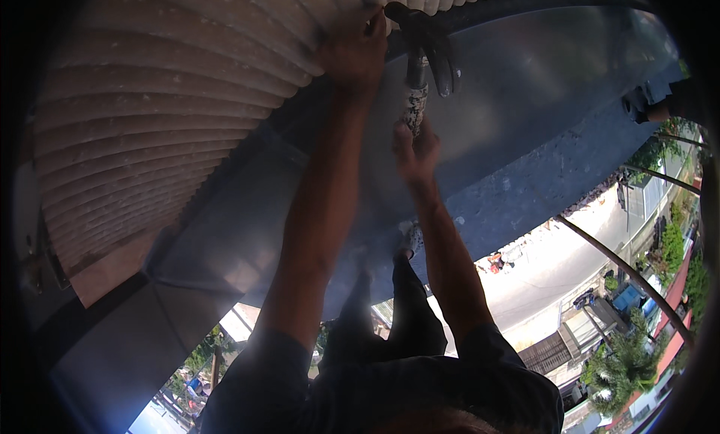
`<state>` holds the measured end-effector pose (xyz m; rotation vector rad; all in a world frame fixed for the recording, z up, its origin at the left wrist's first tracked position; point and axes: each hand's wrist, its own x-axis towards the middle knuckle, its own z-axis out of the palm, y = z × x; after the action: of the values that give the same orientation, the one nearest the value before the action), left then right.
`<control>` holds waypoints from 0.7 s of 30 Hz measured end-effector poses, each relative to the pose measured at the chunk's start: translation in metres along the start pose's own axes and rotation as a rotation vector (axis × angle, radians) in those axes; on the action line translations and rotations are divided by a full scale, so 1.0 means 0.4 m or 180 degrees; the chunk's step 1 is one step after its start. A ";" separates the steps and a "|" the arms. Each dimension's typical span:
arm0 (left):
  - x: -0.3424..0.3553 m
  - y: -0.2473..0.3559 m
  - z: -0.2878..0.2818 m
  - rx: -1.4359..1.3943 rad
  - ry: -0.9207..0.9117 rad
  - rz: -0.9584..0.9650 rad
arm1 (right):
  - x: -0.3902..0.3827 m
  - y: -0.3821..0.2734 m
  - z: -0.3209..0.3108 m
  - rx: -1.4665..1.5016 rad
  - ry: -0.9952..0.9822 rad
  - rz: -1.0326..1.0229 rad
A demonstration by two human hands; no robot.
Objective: The person secures a corrugated roof sheet to a metal frame using a hammer and nails. They repeatedly position nails and strike them into the sheet along the edge, moving along the roofline as they work.
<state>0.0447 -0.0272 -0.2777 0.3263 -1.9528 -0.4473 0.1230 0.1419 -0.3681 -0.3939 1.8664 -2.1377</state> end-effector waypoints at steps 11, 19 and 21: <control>0.001 -0.009 0.004 -0.0096 0.0047 0.0040 | -0.005 0.015 0.005 0.0237 0.0120 0.0000; 0.010 0.006 0.004 0.0072 0.0030 0.0173 | -0.007 0.014 -0.005 0.0269 0.0131 -0.0282; 0.006 0.007 0.001 -0.0006 0.0015 0.0084 | 0.013 0.007 -0.006 0.0282 0.0121 0.0112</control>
<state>0.0432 -0.0256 -0.2746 0.2996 -1.9496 -0.4309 0.1176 0.1417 -0.3712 -0.3010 1.7774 -2.2097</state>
